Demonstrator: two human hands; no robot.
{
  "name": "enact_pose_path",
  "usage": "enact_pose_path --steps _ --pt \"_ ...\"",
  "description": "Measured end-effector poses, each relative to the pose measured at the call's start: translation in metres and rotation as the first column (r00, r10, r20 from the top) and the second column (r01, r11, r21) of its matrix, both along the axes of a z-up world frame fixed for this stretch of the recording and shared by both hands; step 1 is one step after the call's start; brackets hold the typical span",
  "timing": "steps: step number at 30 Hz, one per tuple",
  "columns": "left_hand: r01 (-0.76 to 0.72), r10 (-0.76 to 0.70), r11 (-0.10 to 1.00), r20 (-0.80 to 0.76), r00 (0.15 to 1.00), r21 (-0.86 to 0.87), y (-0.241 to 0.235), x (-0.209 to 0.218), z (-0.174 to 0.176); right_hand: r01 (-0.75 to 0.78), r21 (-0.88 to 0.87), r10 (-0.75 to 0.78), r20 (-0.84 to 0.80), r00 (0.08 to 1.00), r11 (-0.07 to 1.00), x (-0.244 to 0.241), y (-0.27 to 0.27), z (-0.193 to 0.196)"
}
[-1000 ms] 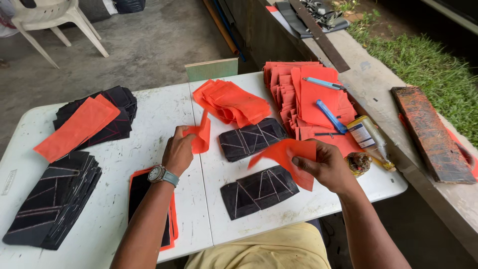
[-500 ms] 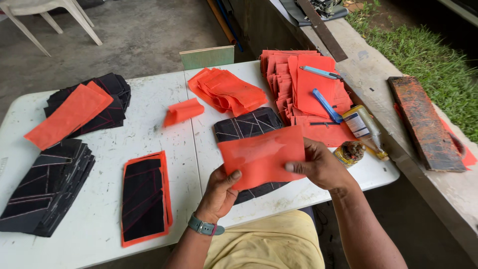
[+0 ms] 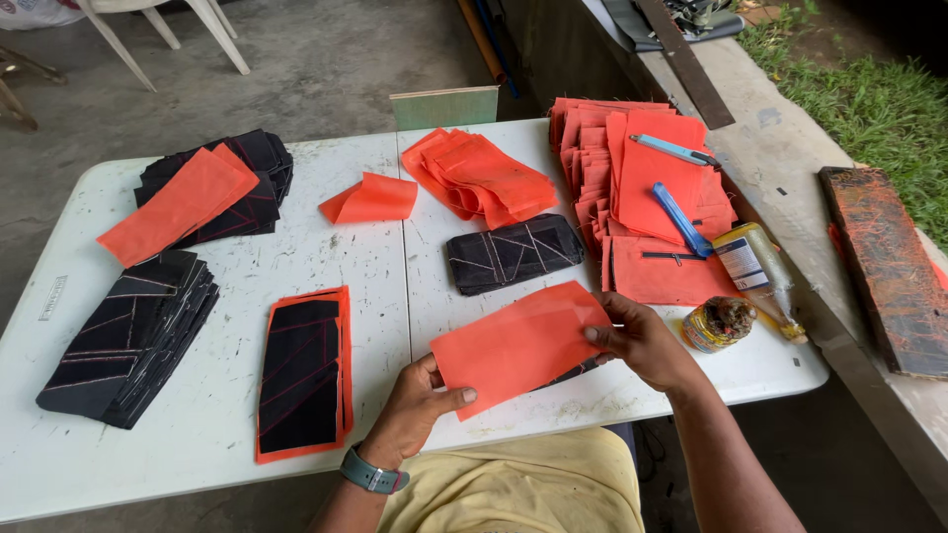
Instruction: The person repeatedly rubs the surface of orange fabric pieces with a small wrapped object, then places each treated piece onto a stack of black fabric pieces. The person handles the fabric and rubbing object by hand throughout the sequence.
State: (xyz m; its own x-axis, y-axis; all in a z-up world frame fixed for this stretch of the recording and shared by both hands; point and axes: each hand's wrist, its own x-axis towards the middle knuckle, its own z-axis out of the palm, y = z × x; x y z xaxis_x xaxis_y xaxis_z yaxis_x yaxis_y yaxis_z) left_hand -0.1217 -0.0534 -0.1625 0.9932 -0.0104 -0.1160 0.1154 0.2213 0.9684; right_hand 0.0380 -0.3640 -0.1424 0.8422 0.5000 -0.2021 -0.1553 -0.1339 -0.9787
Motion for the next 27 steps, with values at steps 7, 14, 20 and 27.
enact_pose_path --steps 7,14,20,27 --pt "-0.098 0.102 0.994 -0.115 0.988 0.041 0.018 0.012 -0.020 0.083 0.151 -0.071 -0.082 0.994 0.985 0.012 -0.015 -0.041" --pt "-0.169 0.198 0.954 -0.093 0.976 0.249 0.008 0.010 -0.013 0.154 -0.202 -0.152 0.026 0.988 0.967 0.009 -0.001 -0.043" --pt "-0.297 0.376 0.711 0.013 0.927 0.637 -0.013 -0.004 -0.001 0.234 -0.573 -0.167 0.167 0.972 0.786 -0.010 0.007 -0.022" --pt "-0.263 0.401 0.666 -0.038 0.915 0.698 -0.014 -0.006 0.005 0.266 -0.602 -0.169 0.213 0.962 0.753 -0.018 0.008 -0.014"
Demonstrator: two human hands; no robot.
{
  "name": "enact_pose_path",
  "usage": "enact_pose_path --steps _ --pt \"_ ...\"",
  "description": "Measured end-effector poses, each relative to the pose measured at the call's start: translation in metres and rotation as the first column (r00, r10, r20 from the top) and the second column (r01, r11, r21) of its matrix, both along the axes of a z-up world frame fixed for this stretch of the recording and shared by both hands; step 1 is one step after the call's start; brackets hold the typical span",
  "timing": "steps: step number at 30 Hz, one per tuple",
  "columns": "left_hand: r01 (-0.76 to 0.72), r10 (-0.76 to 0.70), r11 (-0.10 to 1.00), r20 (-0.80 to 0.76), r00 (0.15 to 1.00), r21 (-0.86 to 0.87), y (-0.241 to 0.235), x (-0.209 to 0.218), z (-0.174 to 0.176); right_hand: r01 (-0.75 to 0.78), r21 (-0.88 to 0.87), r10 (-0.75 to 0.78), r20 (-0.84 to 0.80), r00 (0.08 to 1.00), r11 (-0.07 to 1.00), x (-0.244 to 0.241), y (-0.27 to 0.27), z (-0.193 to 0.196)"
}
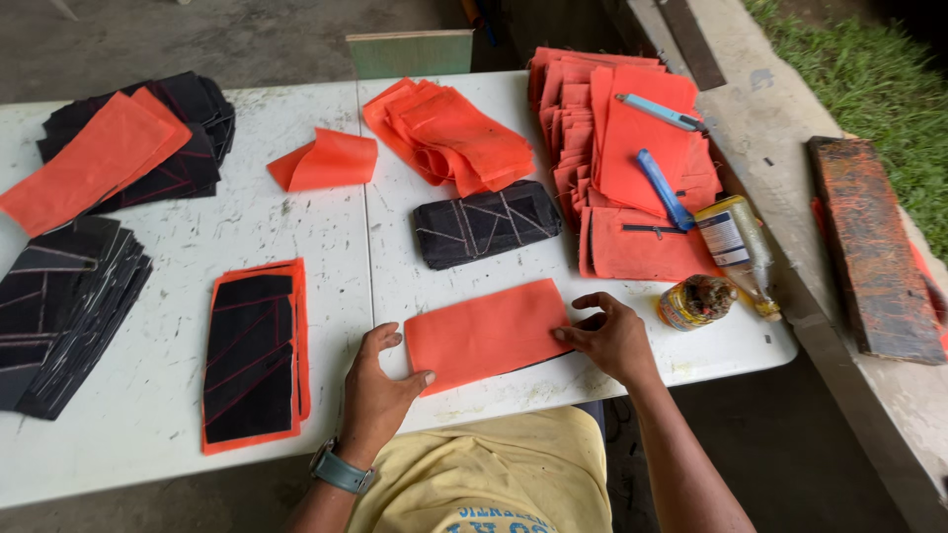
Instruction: The person repeatedly rubs the surface of orange fabric pieces with a small wrapped object, then places each treated piece onto a stack of black fabric pieces. The person handles the fabric and rubbing object by hand throughout the sequence.
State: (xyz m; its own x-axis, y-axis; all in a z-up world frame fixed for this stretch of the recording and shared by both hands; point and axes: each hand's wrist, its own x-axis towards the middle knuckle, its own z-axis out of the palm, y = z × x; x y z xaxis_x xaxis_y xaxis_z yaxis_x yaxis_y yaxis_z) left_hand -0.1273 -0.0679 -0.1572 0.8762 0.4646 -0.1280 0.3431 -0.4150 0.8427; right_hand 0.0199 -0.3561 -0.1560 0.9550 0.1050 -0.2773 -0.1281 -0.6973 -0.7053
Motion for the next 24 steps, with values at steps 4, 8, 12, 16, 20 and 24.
enact_pose_path --steps 4,8,12,16,20,24 --pt "0.036 -0.043 0.995 0.078 0.996 0.088 0.000 0.000 0.000 0.005 0.030 -0.005 -0.009 1.000 1.000 -0.004 0.000 0.003" --pt "0.068 -0.081 0.992 0.123 0.989 0.110 0.000 -0.003 -0.004 0.021 0.102 -0.022 0.013 1.000 0.995 -0.015 -0.006 0.000" --pt "0.095 -0.111 0.987 0.125 0.986 0.129 0.004 -0.002 -0.005 0.009 0.067 -0.014 0.074 0.997 0.998 -0.018 -0.005 -0.001" --pt "0.087 -0.097 0.990 0.087 0.991 0.115 0.005 0.000 -0.007 0.004 0.083 -0.010 0.074 0.997 0.997 -0.020 -0.006 -0.003" --pt "0.083 -0.092 0.989 0.068 0.993 0.126 0.005 0.002 -0.005 -0.002 0.077 -0.007 0.123 0.992 0.997 -0.020 -0.005 -0.003" --pt "0.101 -0.120 0.977 0.092 0.989 0.186 0.001 0.002 0.002 -0.013 0.067 0.003 0.144 0.990 0.998 -0.026 -0.003 -0.006"
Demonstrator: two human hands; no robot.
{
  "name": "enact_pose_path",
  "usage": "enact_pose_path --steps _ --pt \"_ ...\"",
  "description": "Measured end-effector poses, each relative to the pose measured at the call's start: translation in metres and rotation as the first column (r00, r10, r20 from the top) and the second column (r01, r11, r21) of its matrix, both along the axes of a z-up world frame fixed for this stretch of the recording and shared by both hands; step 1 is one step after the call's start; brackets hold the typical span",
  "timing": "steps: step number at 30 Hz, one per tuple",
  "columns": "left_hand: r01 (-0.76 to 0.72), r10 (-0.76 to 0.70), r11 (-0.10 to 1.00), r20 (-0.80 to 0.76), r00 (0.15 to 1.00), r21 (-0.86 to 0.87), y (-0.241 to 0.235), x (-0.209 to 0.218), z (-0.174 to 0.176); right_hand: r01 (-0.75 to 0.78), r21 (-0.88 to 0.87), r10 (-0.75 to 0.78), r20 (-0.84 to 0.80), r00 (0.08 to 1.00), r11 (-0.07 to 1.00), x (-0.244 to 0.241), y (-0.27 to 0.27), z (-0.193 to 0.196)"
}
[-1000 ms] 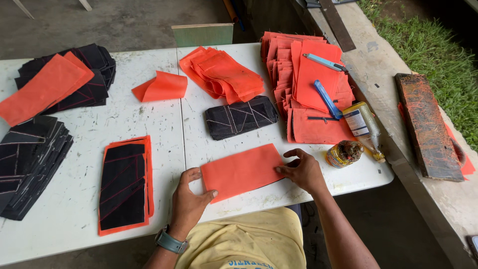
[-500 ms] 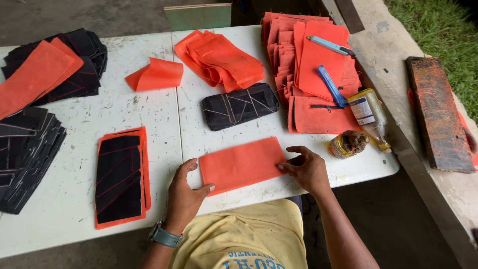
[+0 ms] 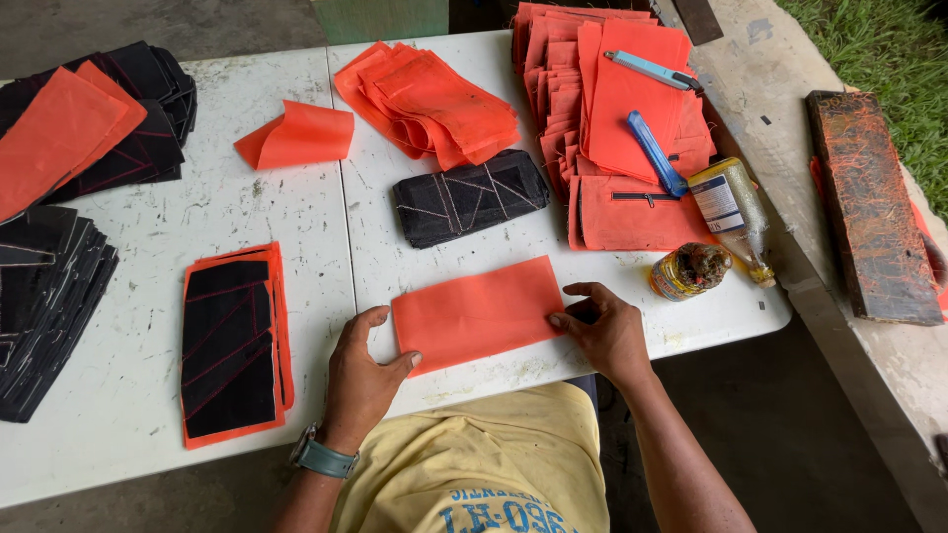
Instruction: The person repeatedly rubs the surface of orange fabric pieces with a small wrapped object, then places each treated piece onto a stack of black fabric pieces. The person handles the fabric and rubbing object by hand throughout the sequence.
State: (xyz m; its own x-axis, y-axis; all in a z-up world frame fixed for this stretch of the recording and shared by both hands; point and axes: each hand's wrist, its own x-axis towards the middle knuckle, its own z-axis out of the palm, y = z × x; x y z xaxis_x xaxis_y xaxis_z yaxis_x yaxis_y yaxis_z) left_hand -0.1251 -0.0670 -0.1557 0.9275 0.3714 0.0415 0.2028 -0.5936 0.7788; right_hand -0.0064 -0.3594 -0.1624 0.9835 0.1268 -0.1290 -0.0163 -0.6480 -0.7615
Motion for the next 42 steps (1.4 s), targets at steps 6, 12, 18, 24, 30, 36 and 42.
enact_pose_path --steps 6,12,18,24,30,36,42 --pt "0.174 -0.100 0.934 -0.240 0.966 0.311 -0.010 -0.006 0.005 -0.123 -0.004 0.110 0.487 0.867 0.992 -0.010 -0.003 -0.014" --pt "0.461 -0.584 0.641 0.000 0.812 0.614 -0.017 -0.018 -0.012 -0.341 -0.593 0.648 0.438 0.623 0.730 -0.020 -0.010 -0.024" --pt "0.611 -0.404 0.383 -0.469 0.785 0.692 -0.064 -0.012 -0.014 -0.240 -0.907 0.708 0.084 0.701 0.345 -0.068 0.022 -0.005" --pt "0.540 -0.313 0.240 -0.462 0.830 0.807 -0.091 -0.013 -0.013 -0.314 -0.885 0.557 -0.078 0.827 0.343 -0.087 0.039 -0.004" --pt "0.597 -0.304 0.531 -0.523 0.796 0.601 -0.043 -0.027 0.004 -0.230 -0.829 0.487 0.057 0.872 0.509 -0.064 -0.007 -0.006" --pt "0.379 -0.357 0.782 -0.142 0.923 0.495 -0.019 -0.055 0.000 -0.157 -0.785 0.478 0.193 0.857 0.600 -0.066 -0.024 -0.026" --pt "0.343 -0.311 0.803 -0.147 0.939 0.487 -0.006 -0.066 -0.008 -0.210 -0.653 0.398 0.154 0.904 0.727 -0.075 -0.022 -0.034"
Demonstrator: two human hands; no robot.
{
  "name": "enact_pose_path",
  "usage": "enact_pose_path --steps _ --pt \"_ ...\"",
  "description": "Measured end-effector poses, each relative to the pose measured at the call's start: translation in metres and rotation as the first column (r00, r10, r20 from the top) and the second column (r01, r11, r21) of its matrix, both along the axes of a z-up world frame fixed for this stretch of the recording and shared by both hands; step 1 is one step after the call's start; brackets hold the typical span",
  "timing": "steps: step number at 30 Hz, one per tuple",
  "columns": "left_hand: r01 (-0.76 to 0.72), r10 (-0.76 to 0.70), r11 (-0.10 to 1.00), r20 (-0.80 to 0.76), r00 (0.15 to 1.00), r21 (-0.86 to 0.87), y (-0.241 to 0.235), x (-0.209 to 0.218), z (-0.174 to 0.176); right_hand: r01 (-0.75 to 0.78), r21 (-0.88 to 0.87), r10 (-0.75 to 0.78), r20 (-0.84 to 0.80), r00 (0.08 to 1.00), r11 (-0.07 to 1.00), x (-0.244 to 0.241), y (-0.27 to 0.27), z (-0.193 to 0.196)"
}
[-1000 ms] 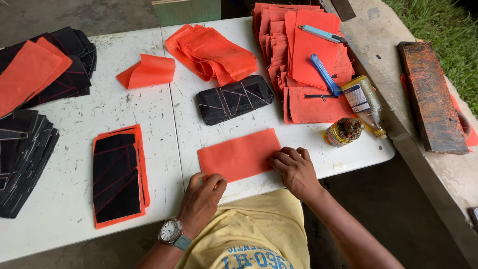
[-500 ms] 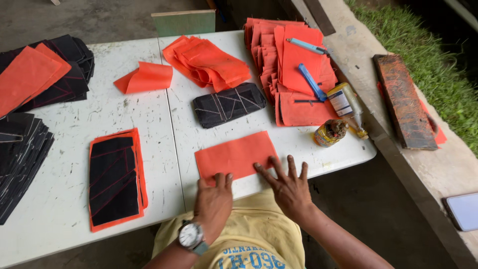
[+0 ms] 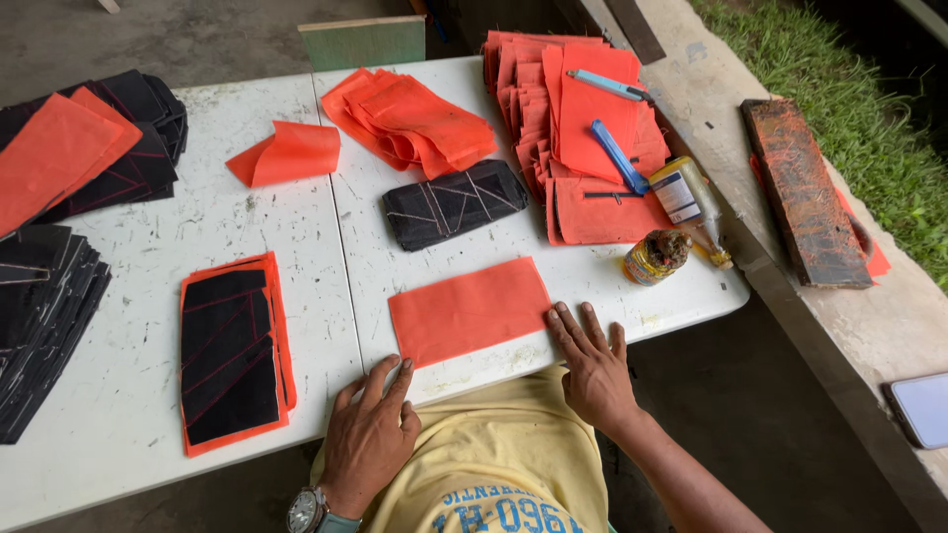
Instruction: The person repeatedly rubs the surface of orange fabric pieces with a small wrapped object, then places each treated piece onto a stack of black fabric pieces. The person handles the fabric and rubbing object by hand throughout the sequence.
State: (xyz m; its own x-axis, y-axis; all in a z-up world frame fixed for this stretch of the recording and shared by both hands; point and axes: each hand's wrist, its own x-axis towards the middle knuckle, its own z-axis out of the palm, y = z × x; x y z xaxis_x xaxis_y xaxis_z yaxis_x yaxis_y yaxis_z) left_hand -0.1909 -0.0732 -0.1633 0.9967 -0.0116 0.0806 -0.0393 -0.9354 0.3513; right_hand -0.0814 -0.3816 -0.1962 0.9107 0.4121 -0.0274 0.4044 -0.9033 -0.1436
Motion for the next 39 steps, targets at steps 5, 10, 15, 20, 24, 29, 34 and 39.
enact_pose_path --steps 5,10,15,20,24,29,34,39 --pt "0.039 -0.038 0.961 0.010 0.999 -0.274 0.023 0.006 0.017 0.002 0.447 0.086 -0.176 0.981 0.894 0.027 -0.017 0.045" --pt "0.008 0.003 0.854 0.020 1.000 -0.520 0.045 0.050 0.036 -0.189 0.559 0.291 -0.098 0.952 0.807 0.080 0.031 0.071" --pt "0.186 -0.147 0.840 0.116 0.982 -0.509 0.006 0.143 0.043 -0.333 0.230 0.378 -0.193 0.905 0.914 0.115 0.103 0.071" --pt "0.236 -0.295 0.938 -0.228 0.928 -0.253 -0.012 0.167 0.054 -0.356 0.356 0.454 -0.242 0.858 0.864 0.110 0.091 0.079" --pt "0.206 -0.312 0.924 -0.327 0.892 -0.322 -0.004 0.154 0.068 -0.235 0.524 0.459 -0.351 0.816 0.819 0.110 0.069 0.093" --pt "0.106 -0.276 0.875 -0.306 0.911 -0.472 0.008 0.159 0.053 -0.153 0.606 0.427 -0.339 0.838 0.781 0.129 0.063 0.094" --pt "0.102 -0.193 0.850 -0.126 0.973 -0.516 0.014 0.185 0.028 -0.033 0.521 0.299 -0.436 0.849 0.853 0.153 0.066 0.075" --pt "0.091 -0.205 0.894 -0.221 0.953 -0.438 0.024 0.187 0.013 0.052 0.664 0.362 -0.469 0.805 0.746 0.162 0.059 0.036"
